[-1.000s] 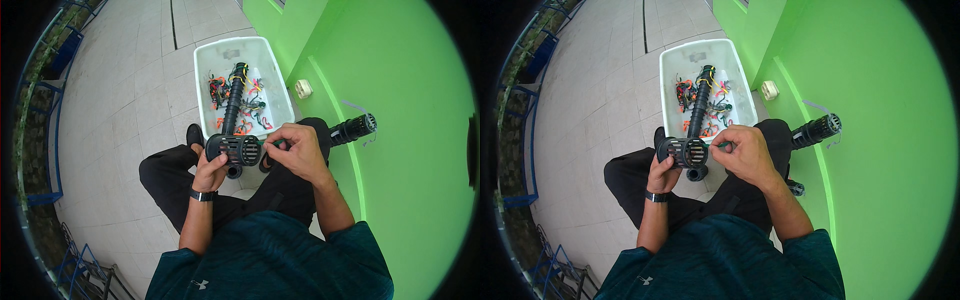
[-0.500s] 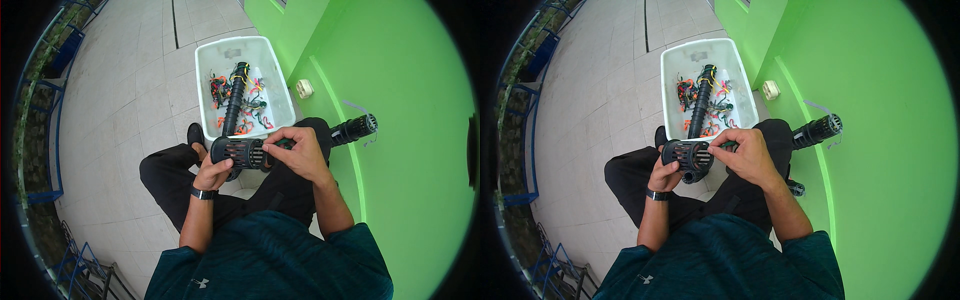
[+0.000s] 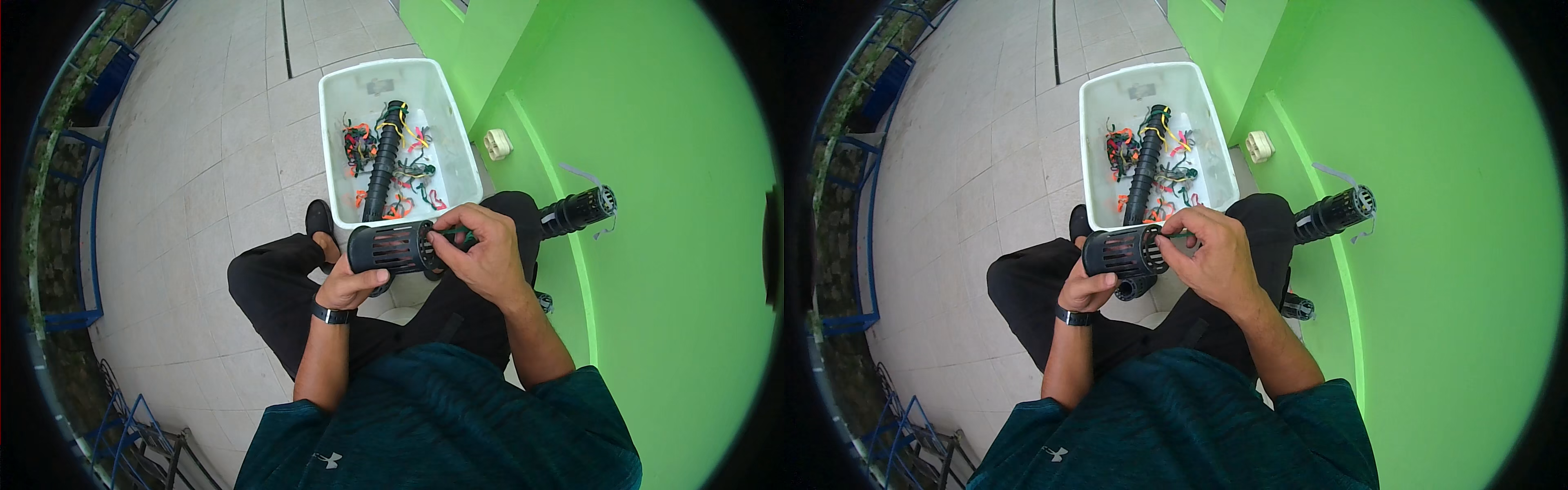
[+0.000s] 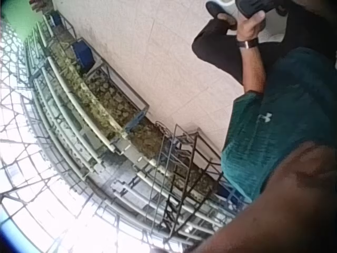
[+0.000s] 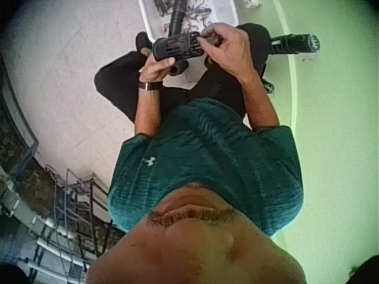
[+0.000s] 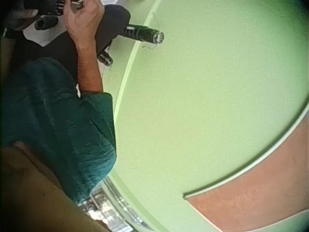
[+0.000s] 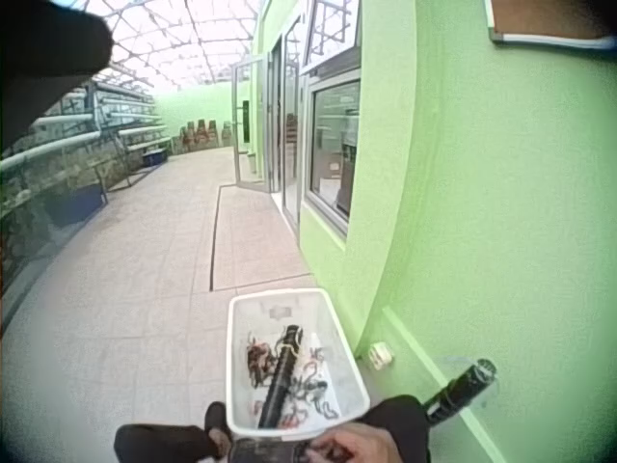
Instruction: Assembling plastic irrigation nozzle components by adding seals and rings.
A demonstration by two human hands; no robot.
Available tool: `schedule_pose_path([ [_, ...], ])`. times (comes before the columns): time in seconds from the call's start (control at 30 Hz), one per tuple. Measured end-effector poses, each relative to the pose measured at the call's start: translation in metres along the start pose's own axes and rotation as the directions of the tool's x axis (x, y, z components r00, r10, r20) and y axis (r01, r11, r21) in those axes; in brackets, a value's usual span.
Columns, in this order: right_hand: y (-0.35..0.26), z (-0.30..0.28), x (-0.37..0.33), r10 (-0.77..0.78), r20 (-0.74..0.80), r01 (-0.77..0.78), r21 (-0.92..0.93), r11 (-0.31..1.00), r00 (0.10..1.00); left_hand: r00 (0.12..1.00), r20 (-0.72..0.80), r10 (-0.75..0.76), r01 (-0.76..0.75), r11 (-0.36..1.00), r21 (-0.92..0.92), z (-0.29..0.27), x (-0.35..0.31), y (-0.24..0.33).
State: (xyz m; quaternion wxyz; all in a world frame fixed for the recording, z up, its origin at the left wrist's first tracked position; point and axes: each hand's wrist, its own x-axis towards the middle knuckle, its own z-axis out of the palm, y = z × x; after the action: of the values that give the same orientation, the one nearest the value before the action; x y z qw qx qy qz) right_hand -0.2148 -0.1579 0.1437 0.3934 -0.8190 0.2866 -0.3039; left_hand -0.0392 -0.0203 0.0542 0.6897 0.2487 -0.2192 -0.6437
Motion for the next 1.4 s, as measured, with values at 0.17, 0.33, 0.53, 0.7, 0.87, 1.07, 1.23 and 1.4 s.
schedule_pose_path([
  [0.17, 0.008, 0.003, -0.001, 0.146, 0.121, -0.166, 0.176, 0.97, 0.982, 1.0, -0.007, -0.026, 0.027, 0.998, 0.059, -0.008, -0.002, -0.003],
  [0.33, 0.017, 0.009, -0.003, 0.148, 0.101, -0.168, 0.238, 0.957, 0.984, 0.998, -0.06, -0.003, 0.002, 1.0, -0.006, -0.006, 0.001, -0.003],
  [0.53, 0.011, 0.001, 0.0, -0.342, 0.057, 0.346, -0.095, 0.933, 0.938, 0.997, -0.074, -0.001, -0.001, 0.999, -0.032, -0.003, 0.001, 0.001],
  [0.7, 0.012, -0.002, 0.004, -0.28, 0.241, 0.313, -0.112, 0.943, 0.929, 0.998, -0.058, -0.013, 0.015, 0.999, 0.029, -0.01, 0.0, -0.001],
  [0.87, 0.014, 0.004, 0.003, -0.187, 0.194, 0.097, 0.399, 0.912, 0.963, 0.982, -0.177, -0.067, 0.06, 0.997, -0.044, -0.004, 0.003, 0.001],
  [1.07, 0.016, 0.008, 0.003, 0.047, 0.239, -0.234, 0.859, 0.456, 0.97, 0.978, -0.203, -0.05, 0.062, 0.997, 0.055, -0.007, 0.004, 0.001],
  [1.23, 0.027, 0.007, -0.005, 0.154, 0.227, -0.274, 0.797, 0.538, 0.962, 0.978, -0.209, -0.02, 0.017, 1.0, -0.016, -0.008, 0.004, 0.0],
  [1.4, 0.028, 0.01, -0.009, 0.136, 0.18, -0.217, 0.577, 0.788, 0.974, 0.981, -0.195, 0.002, -0.01, 0.999, -0.042, -0.008, 0.001, 0.001],
])
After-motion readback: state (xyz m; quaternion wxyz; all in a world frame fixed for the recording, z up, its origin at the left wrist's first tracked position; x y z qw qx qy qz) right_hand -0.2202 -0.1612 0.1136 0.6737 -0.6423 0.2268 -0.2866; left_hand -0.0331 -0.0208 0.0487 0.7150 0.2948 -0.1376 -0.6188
